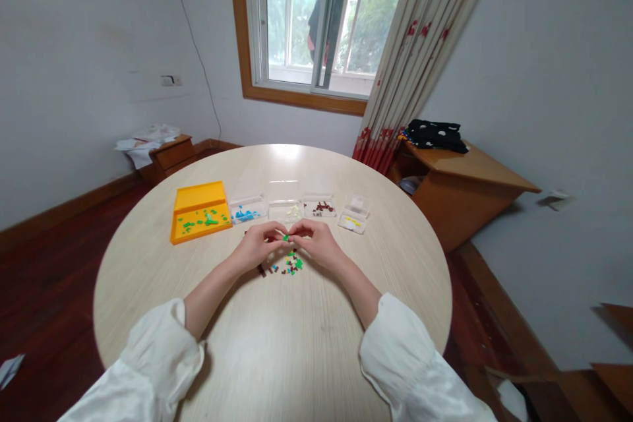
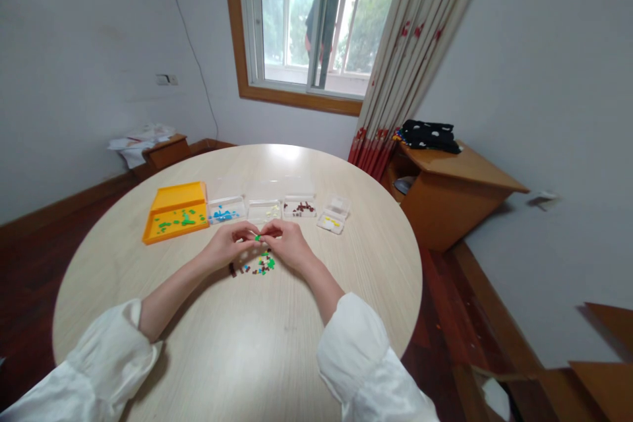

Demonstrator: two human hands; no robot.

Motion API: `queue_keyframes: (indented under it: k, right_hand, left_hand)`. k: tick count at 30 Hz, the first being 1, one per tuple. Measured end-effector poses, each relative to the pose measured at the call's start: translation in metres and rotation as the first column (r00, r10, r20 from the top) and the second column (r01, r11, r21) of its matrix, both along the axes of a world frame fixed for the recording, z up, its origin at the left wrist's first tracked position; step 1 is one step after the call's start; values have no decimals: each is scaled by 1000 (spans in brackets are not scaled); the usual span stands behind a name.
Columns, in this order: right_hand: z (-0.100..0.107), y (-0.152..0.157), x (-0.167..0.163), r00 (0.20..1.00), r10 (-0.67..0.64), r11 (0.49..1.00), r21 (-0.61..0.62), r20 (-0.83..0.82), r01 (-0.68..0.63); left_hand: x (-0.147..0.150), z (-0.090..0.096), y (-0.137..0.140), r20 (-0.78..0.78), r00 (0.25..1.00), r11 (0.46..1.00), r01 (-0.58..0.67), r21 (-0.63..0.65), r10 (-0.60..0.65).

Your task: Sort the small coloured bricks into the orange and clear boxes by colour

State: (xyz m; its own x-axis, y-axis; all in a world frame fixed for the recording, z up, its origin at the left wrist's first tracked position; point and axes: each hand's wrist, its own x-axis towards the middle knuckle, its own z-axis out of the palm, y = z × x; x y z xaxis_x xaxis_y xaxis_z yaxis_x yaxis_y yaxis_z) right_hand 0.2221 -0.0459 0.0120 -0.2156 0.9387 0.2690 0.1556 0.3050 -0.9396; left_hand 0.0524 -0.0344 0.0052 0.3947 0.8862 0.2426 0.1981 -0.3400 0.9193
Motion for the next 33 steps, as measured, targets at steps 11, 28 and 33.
queue_keyframes:
  k: [11,28,33]
  right_hand:
    - [0,-1,0,1000,-3,1000,15,-17,3]
    - [9,-5,14,867,23,972,191,498,-136]
    - [7,-7,12,784,42,967,173,619,-188]
  left_hand:
    - [1,4,-2,-14,999,999,-30,26,31]
    - [-63,15,33,113,610,589,-789,174,784]
    - [-73,15,34,-24,514,501,-824,262,858]
